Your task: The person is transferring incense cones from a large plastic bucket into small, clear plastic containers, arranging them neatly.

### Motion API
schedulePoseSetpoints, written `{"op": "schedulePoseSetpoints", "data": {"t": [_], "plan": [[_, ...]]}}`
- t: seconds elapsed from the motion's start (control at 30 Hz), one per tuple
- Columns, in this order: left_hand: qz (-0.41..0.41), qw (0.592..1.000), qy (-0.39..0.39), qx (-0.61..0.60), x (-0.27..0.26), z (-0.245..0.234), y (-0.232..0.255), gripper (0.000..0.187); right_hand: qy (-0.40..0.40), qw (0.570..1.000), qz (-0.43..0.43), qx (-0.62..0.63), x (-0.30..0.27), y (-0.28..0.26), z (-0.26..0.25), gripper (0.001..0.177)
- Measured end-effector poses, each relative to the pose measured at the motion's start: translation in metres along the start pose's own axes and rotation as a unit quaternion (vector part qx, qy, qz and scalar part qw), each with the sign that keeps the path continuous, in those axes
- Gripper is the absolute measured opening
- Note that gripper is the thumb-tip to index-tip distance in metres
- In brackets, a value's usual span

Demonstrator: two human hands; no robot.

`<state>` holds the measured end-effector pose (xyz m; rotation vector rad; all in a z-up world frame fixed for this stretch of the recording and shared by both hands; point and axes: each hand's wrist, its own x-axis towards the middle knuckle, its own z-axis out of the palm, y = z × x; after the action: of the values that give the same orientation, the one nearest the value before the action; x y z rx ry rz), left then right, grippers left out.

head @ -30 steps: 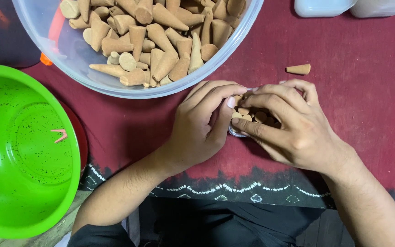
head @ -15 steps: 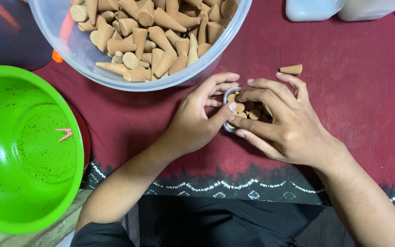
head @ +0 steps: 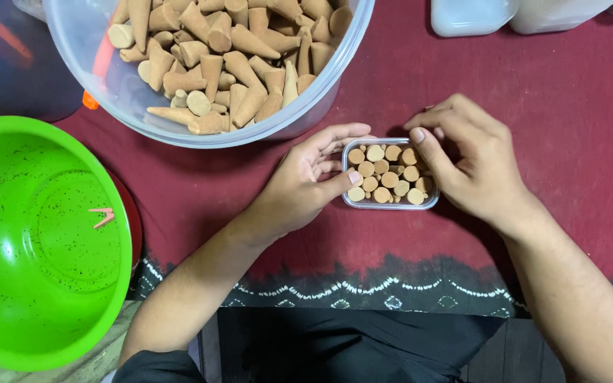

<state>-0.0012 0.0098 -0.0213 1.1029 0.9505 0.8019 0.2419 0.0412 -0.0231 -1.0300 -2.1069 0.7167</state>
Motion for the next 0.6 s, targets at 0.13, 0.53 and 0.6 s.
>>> {"op": "schedulePoseSetpoints", "data": {"t": [0.13,0.53,0.6], "plan": [[-0.009,1.000,-0.003,0.010,-0.002,0.001,0.010,0.049,-0.013,1.000,0.002,0.002,0.000,0.000,0.004,0.021],[0.030,1.000,0.007,0.005,-0.001,-0.003,-0.015,0.063,0.127,0.988,-0.025,-0.080,-0.002,0.024,-0.015,0.012],[0.028,1.000,0.013,0.007,-0.002,-0.003,-0.014,0.062,0.154,0.976,-0.059,-0.139,0.002,0.027,-0.017,0.014]]}}
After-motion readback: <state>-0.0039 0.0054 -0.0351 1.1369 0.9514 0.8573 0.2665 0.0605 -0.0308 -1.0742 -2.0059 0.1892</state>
